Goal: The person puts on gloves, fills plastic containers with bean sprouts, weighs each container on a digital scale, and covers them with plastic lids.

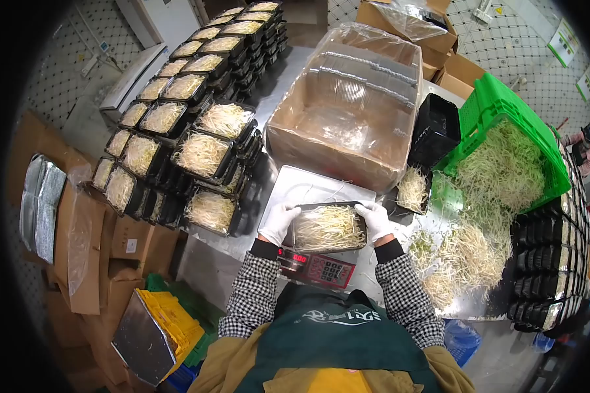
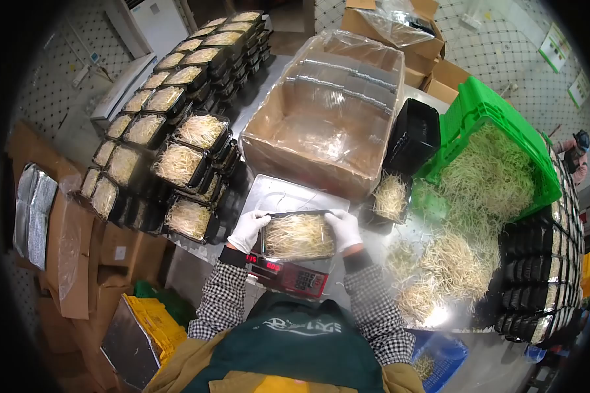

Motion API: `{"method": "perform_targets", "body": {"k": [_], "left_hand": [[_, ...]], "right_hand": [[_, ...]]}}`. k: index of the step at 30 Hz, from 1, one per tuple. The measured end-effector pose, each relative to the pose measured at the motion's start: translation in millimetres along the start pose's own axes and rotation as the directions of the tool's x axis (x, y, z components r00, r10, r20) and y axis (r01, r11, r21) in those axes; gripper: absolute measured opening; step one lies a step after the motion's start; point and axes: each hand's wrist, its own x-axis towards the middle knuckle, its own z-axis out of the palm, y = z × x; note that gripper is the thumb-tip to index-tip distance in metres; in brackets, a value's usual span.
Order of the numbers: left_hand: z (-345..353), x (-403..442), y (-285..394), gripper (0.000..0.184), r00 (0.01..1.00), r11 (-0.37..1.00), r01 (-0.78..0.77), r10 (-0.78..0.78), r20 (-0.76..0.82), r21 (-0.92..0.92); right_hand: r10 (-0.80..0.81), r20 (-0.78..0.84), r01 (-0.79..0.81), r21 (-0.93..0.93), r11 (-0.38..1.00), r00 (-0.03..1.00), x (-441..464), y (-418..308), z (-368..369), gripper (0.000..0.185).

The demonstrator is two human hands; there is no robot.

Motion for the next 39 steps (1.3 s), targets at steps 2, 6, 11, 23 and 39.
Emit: {"method": "perform_targets", "body": {"k": [2, 6, 11, 23, 39], "left_hand": [[2, -8, 8, 0.017, 1.000, 0.999, -0.004, 0.005, 0.021, -0.043], [18, -53, 47, 0.044, 0.989, 0.995, 0.001, 0.014, -0.148, 0.103], [14, -126, 16, 0.035, 0.971, 0.962, 0.241, -0.237, 0.045, -0.126], [-186, -178, 64, 0.025, 0.775, 0.938, -0.261, 0.345, -0.530, 0.229], [-235, -48, 93, 0.069, 0.868, -0.007, 0.226, 0.456, -0.198, 0.974]], "right_hand": [[0.007, 0.007, -0.007, 0.013, 1.000, 1.000, -1, -1, 0, 0.016], [-0.083, 0.087, 0.103, -0.256, 0.961, 0.993, -22, -18, -17, 0.037], [0.045, 0.284, 0.150, -0.629, 0.763, 0.958, -62, 12, -59, 0.021], [-0.144, 0.614, 0.336, -0.210, 0.918, 0.776, -89, 50, 211, 0.018], [0.158, 0.259, -0.055, -0.366, 0.929, 0.953, -32, 104, 352, 0.022]]}}
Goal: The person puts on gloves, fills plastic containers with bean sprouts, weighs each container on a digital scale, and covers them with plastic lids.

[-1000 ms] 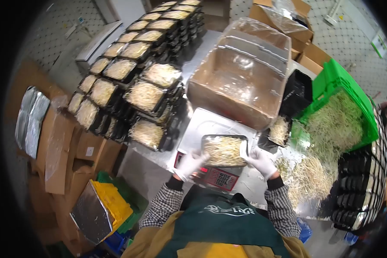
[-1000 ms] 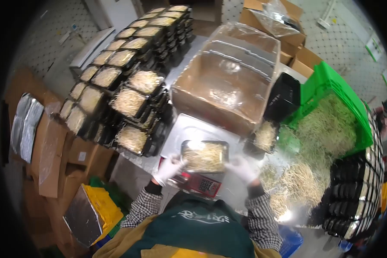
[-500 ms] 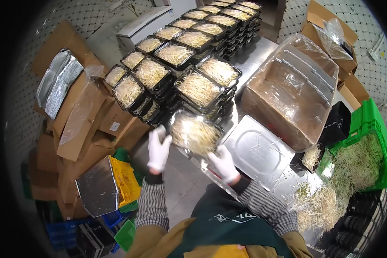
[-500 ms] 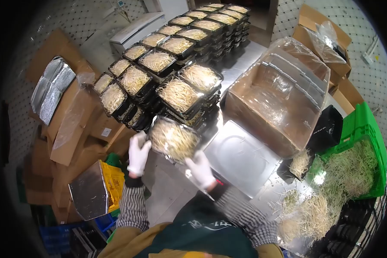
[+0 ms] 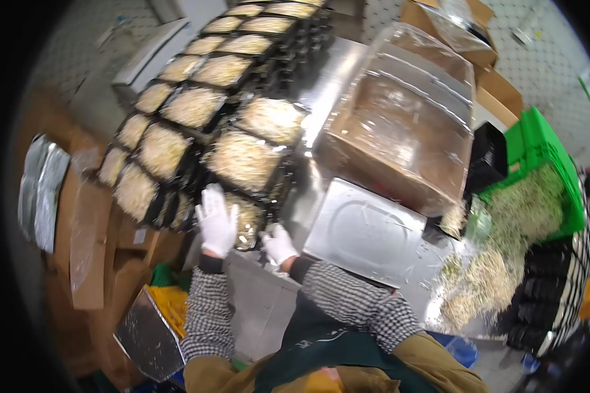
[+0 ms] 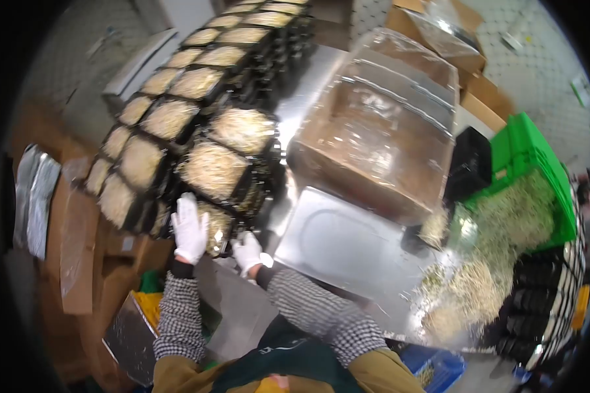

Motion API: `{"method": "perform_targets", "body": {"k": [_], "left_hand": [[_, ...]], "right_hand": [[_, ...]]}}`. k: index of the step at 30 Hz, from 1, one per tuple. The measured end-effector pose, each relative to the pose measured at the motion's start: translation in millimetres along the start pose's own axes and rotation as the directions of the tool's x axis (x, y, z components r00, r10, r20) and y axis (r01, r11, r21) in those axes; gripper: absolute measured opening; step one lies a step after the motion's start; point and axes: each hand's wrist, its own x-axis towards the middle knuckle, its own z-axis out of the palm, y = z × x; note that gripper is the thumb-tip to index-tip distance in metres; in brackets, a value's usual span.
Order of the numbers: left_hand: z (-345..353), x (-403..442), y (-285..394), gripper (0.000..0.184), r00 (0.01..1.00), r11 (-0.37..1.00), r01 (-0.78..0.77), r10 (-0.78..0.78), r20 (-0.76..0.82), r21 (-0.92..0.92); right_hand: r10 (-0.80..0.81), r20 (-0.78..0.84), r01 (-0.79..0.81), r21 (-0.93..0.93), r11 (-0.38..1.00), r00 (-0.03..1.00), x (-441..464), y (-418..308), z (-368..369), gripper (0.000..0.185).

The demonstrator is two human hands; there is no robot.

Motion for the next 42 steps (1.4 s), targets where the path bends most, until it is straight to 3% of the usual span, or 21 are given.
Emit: {"method": "perform_targets", "body": {"k": [1, 4, 6, 8, 10, 11, 12, 13, 16, 18, 23, 24, 28, 31, 34, 36, 37, 38, 39, 41, 42], "left_hand": [[3, 1, 0, 0.069, 1.000, 0.999, 0.006, -0.006, 0.013, 0.036], [8, 0, -2, 0.070, 0.999, 0.998, 0.001, -0.004, 0.047, 0.058], [11, 1, -6, 0.069, 0.997, 0.997, 0.010, -0.017, 0.079, 0.077], [18, 3, -14, 0.068, 0.998, 0.997, 0.006, -0.011, 0.065, 0.082], [18, 6, -24, 0.066, 0.998, 0.999, -0.040, 0.038, 0.041, 0.037], [6, 3, -16, 0.064, 0.999, 0.999, -0.037, 0.037, 0.007, 0.029], [-7, 0, -7, 0.063, 0.999, 0.999, -0.033, 0.033, -0.030, 0.016], [-11, -5, 1, 0.059, 0.991, 0.999, 0.010, -0.015, -0.132, -0.038], [-54, -31, 80, 0.042, 0.852, 0.950, -0.160, -0.005, -0.523, -0.269], [-71, -58, 166, 0.039, 0.838, 0.813, -0.264, -0.073, -0.540, -0.519], [-74, -131, 303, 0.049, 0.931, 0.629, -0.364, 0.262, -0.253, -0.687], [-68, -143, 321, 0.050, 0.923, 0.578, -0.368, 0.320, -0.212, -0.729], [-27, -172, 405, 0.054, 0.820, 0.108, 0.201, 0.525, 0.227, -0.974], [3, -163, 443, 0.065, 0.719, 0.038, 0.530, 0.510, 0.472, -0.847], [-2, -159, 452, 0.054, 0.587, -0.046, 0.717, 0.578, 0.567, -0.695], [33, -164, 437, 0.037, 0.628, -0.258, 0.749, 0.569, 0.530, -0.610], [30, -161, 423, 0.035, 0.675, -0.228, 0.692, 0.541, 0.502, -0.685], [27, -156, 407, 0.032, 0.724, -0.198, 0.625, 0.510, 0.465, -0.755], [40, -153, 379, 0.029, 0.857, -0.014, 0.310, 0.437, 0.273, -0.951], [29, -142, 349, 0.026, 0.916, -0.032, 0.254, 0.329, 0.230, -0.967], [6, -135, 343, 0.025, 0.856, -0.272, 0.503, 0.288, 0.430, -0.820]], "right_hand": [[-0.085, -0.035, 0.082, -0.077, 0.994, 0.996, 8, 10, 2, 0.023], [-0.020, 0.178, -0.039, 0.320, 0.946, 0.984, 11, 30, -12, 0.022], [-0.099, 0.123, 0.076, 0.184, 0.980, 0.987, -31, -8, -54, 0.024], [-0.410, -0.158, 0.407, -0.052, 0.912, 0.898, -72, -28, -115, 0.024], [-0.383, -0.441, 0.404, -0.050, 0.913, 0.812, -104, -26, -201, 0.019], [-0.414, -0.627, 0.408, -0.162, 0.898, 0.660, -105, 3, -250, 0.016], [-0.330, -0.752, 0.478, -0.024, 0.878, 0.570, -97, 55, -306, 0.010], [-0.010, -0.893, 0.531, 0.258, 0.807, 0.449, -112, 45, -343, 0.012], [0.335, -0.756, 0.384, 0.597, 0.704, 0.562, -93, 99, -447, 0.021], [0.474, -0.663, 0.450, 0.746, 0.491, 0.580, -71, 95, -468, 0.032], [0.166, -0.760, 0.509, 0.562, 0.652, 0.628, -89, 141, -540, 0.015], [0.082, -0.863, 0.416, 0.320, 0.851, 0.498, -103, 145, -555, 0.012], [-0.064, -0.708, 0.166, 0.076, 0.983, 0.703, -213, 79, -564, 0.026], [-0.019, -0.479, 0.084, 0.114, 0.990, 0.878, -246, 79, -576, 0.045], [-0.214, -0.327, 0.227, 0.001, 0.974, 0.921, -271, 67, -545, 0.053], [-0.379, -0.367, 0.355, -0.133, 0.925, 0.850, -264, 111, -536, 0.054], [-0.033, -0.117, 0.058, 0.218, 0.974, 0.993, -317, 50, -544, 0.059], [-0.060, -0.170, 0.125, 0.406, 0.905, 0.984, -332, 73, -563, 0.071], [-0.183, -0.375, 0.239, 0.108, 0.965, 0.909, -348, 110, -590, 0.084], [-0.361, -0.523, 0.114, -0.445, 0.888, 0.772, -387, 153, -613, 0.106], [-0.385, -0.523, -0.055, -0.643, 0.764, 0.761, -407, 163, -614, 0.114]]}}
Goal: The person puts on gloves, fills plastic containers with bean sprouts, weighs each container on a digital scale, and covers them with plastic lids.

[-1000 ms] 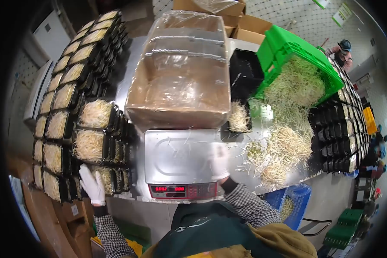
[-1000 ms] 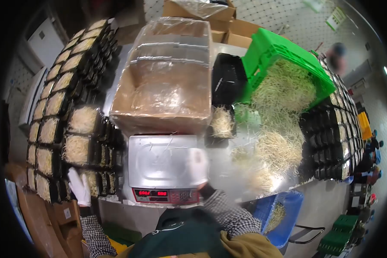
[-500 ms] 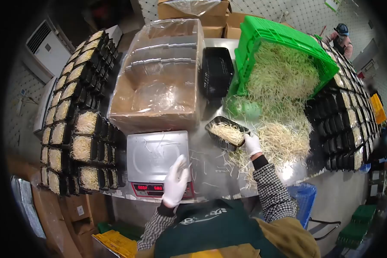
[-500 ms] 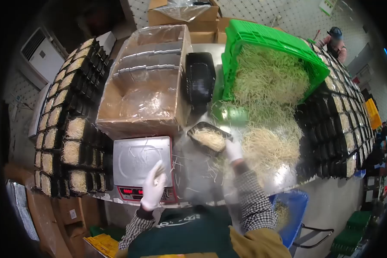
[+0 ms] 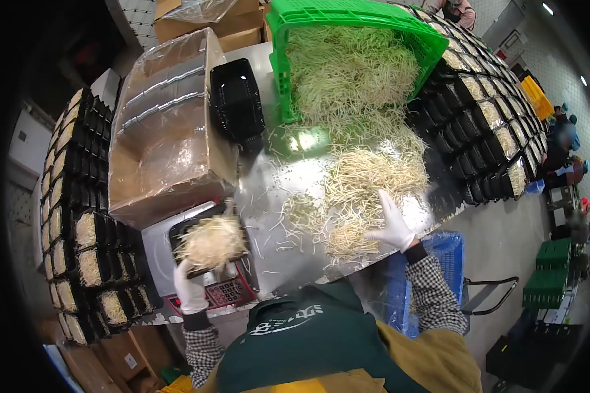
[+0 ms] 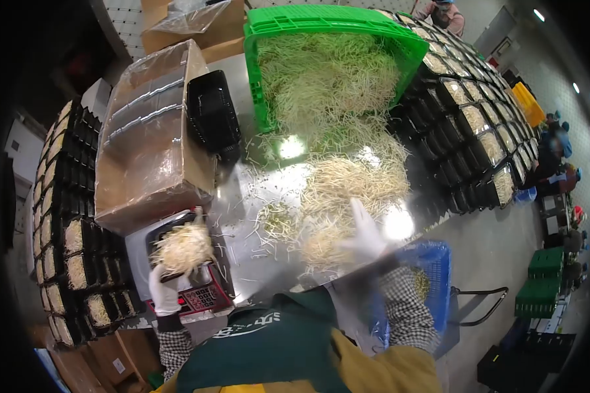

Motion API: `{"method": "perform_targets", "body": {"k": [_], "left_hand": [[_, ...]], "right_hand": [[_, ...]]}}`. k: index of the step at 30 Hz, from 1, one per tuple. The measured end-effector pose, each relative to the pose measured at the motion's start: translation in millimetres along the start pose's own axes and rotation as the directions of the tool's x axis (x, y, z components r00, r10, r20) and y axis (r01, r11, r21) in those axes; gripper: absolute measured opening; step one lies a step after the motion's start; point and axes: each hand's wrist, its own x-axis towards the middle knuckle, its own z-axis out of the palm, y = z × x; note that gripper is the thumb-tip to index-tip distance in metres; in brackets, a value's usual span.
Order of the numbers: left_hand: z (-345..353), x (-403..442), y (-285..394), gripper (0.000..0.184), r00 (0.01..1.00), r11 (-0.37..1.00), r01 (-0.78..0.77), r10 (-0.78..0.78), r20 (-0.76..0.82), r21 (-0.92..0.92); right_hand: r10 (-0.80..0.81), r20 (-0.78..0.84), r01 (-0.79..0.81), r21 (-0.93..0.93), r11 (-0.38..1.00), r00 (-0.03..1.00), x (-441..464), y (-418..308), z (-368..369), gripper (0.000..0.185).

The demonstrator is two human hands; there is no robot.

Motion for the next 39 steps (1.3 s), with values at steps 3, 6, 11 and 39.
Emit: {"method": "perform_targets", "body": {"k": [3, 6, 11, 39], "left_hand": [[-29, 0, 18, 0.025, 0.991, 0.994, -0.032, 0.018, -0.134, -0.104], [-94, 24, -9, 0.046, 0.939, 0.958, -0.224, 0.261, -0.224, 0.177], [-120, 33, -17, 0.036, 0.943, 0.931, -0.245, 0.293, -0.155, 0.272], [-27, 35, 77, 0.110, 0.730, 0.472, -0.675, 0.537, 0.423, 0.567]], "right_hand": [[-0.032, 0.127, 0.088, -0.460, 0.883, 0.991, -40, 12, 34, 0.135], [0.017, 0.230, 0.121, -0.569, 0.813, 0.973, -35, 9, 60, 0.134], [0.021, 0.276, 0.140, -0.551, 0.822, 0.961, -4, 23, 77, 0.120], [-0.596, 0.496, 0.757, -0.228, 0.613, 0.632, 165, -372, 209, 0.062]]}}
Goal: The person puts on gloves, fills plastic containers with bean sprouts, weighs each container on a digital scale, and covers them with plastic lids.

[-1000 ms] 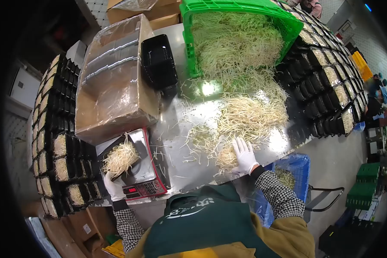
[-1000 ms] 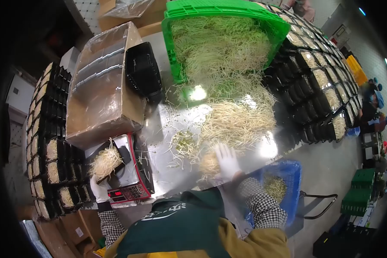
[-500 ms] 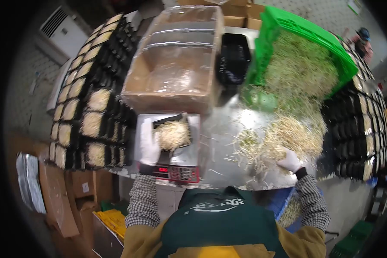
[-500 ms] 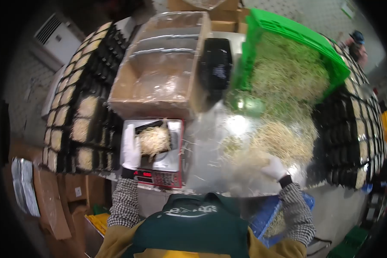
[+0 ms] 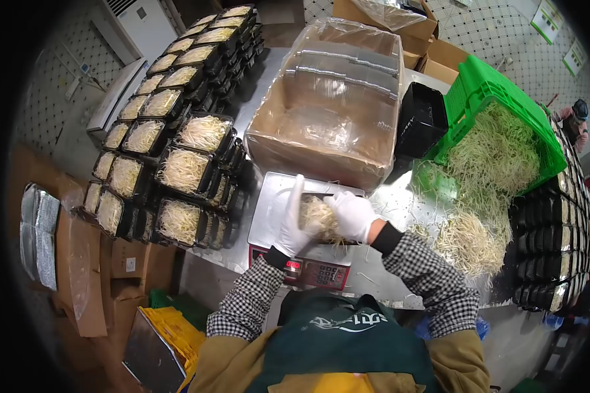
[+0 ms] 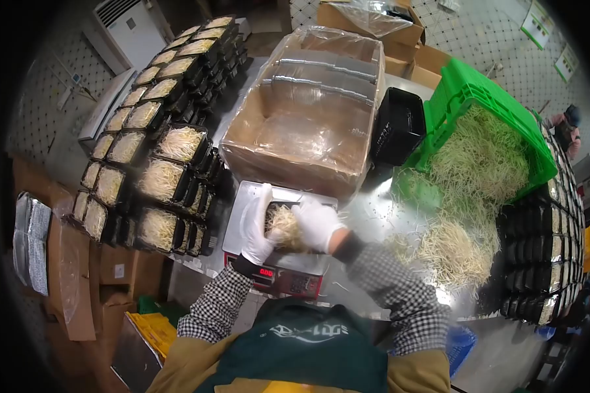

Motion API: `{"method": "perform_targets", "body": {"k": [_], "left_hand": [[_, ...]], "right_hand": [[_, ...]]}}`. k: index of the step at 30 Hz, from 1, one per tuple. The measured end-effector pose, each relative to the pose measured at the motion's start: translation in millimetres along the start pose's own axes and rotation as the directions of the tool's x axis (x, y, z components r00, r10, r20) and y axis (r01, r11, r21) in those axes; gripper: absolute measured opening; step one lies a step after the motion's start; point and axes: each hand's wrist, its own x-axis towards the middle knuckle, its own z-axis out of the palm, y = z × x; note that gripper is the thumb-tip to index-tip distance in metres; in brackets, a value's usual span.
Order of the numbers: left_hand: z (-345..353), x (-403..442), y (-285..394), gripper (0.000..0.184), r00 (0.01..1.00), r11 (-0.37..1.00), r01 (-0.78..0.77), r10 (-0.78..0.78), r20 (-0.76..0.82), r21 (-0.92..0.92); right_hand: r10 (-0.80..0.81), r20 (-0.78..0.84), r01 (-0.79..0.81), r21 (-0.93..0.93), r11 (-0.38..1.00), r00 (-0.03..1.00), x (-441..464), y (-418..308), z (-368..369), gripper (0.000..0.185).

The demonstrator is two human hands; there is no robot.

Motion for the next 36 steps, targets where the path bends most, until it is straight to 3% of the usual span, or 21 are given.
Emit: {"method": "perform_targets", "body": {"k": [1, 2, 3, 6, 9, 10, 13, 17, 19, 20, 21, 23, 24, 27, 29, 31, 32, 35, 36], "left_hand": [[-3, 1, 6, 0.113, 0.995, 0.976, -0.071, 0.057, 0.077, 0.204], [2, 1, 2, 0.109, 0.986, 0.958, -0.147, 0.124, 0.108, 0.246], [7, 1, -6, 0.106, 0.972, 0.934, -0.220, 0.187, 0.141, 0.281], [9, 1, -32, 0.102, 0.927, 0.918, -0.222, 0.094, 0.364, 0.328], [13, 9, -34, 0.102, 0.882, 0.880, -0.193, -0.039, 0.469, 0.435], [4, 15, -28, 0.102, 0.848, 0.905, -0.157, -0.082, 0.524, 0.395], [-41, 32, -1, 0.101, 0.827, 0.962, -0.172, 0.023, 0.562, 0.212], [-100, 46, -14, 0.102, 0.692, 0.967, -0.178, -0.010, 0.721, 0.184], [-95, 53, -9, 0.105, 0.789, 0.957, -0.081, -0.109, 0.605, 0.278], [-84, 60, 11, 0.109, 0.833, 0.972, -0.079, -0.058, 0.550, 0.223], [-67, 60, 13, 0.112, 0.859, 0.954, -0.196, 0.056, 0.509, 0.226], [-32, 56, 28, 0.117, 0.842, 0.885, -0.354, 0.162, 0.515, 0.302], [-16, 52, 30, 0.118, 0.813, 0.865, -0.411, 0.204, 0.546, 0.288], [18, 37, 9, 0.110, 0.788, 0.843, -0.434, 0.182, 0.589, 0.319], [24, 33, -4, 0.106, 0.787, 0.833, -0.437, 0.171, 0.592, 0.340], [30, 31, -19, 0.099, 0.794, 0.802, -0.479, 0.223, 0.565, 0.357], [32, 29, -27, 0.097, 0.786, 0.775, -0.500, 0.218, 0.579, 0.387], [35, 26, -32, 0.092, 0.773, 0.710, -0.535, 0.194, 0.604, 0.457], [36, 26, -34, 0.091, 0.769, 0.686, -0.554, 0.206, 0.605, 0.471]], "right_hand": [[-0.005, 0.028, 0.006, -0.036, 0.999, 1.000, 7, -8, 4, 0.067], [0.016, 0.105, -0.003, -0.115, 0.993, 0.994, 8, -9, 8, 0.080], [-0.001, 0.043, 0.005, -0.107, 0.994, 0.999, 4, -8, 5, 0.077], [0.013, -0.117, -0.021, -0.063, 0.998, 0.993, -16, -1, -1, 0.075], [0.048, -0.049, -0.058, -0.228, 0.972, 0.998, -12, 4, 35, 0.077], [0.056, 0.042, -0.046, -0.205, 0.978, 0.998, -15, 8, 27, 0.084], [-0.047, 0.070, 0.037, 0.146, 0.989, 0.996, -29, 19, -38, 0.096], [0.048, 0.043, -0.055, 0.185, 0.981, 0.998, -48, 40, -56, 0.121], [0.100, 0.026, -0.103, 0.134, 0.986, 0.995, -51, 43, -31, 0.128], [0.137, 0.083, -0.148, 0.137, 0.979, 0.987, -48, 38, -28, 0.133], [0.152, 0.087, -0.162, 0.121, 0.979, 0.985, -45, 36, -23, 0.132], [0.186, 0.095, -0.194, 0.080, 0.978, 0.978, -44, 38, -12, 0.130], [0.126, -0.014, -0.126, -0.007, 0.992, 0.992, -48, 42, -2, 0.128], [0.229, 0.253, -0.253, 0.063, 0.966, 0.940, -49, 45, 3, 0.126], [0.241, 0.211, -0.251, 0.022, 0.968, 0.947, -54, 41, 7, 0.091], [0.287, 0.228, -0.274, -0.089, 0.958, 0.930, -53, 48, 20, 0.071], [0.240, 0.131, -0.217, -0.166, 0.962, 0.962, -56, 48, 26, 0.042], [0.265, 0.129, -0.230, -0.238, 0.944, 0.956, -60, 37, 5, 0.031], [0.183, 0.028, -0.172, -0.225, 0.959, 0.983, -65, 48, 14, 0.018]]}}
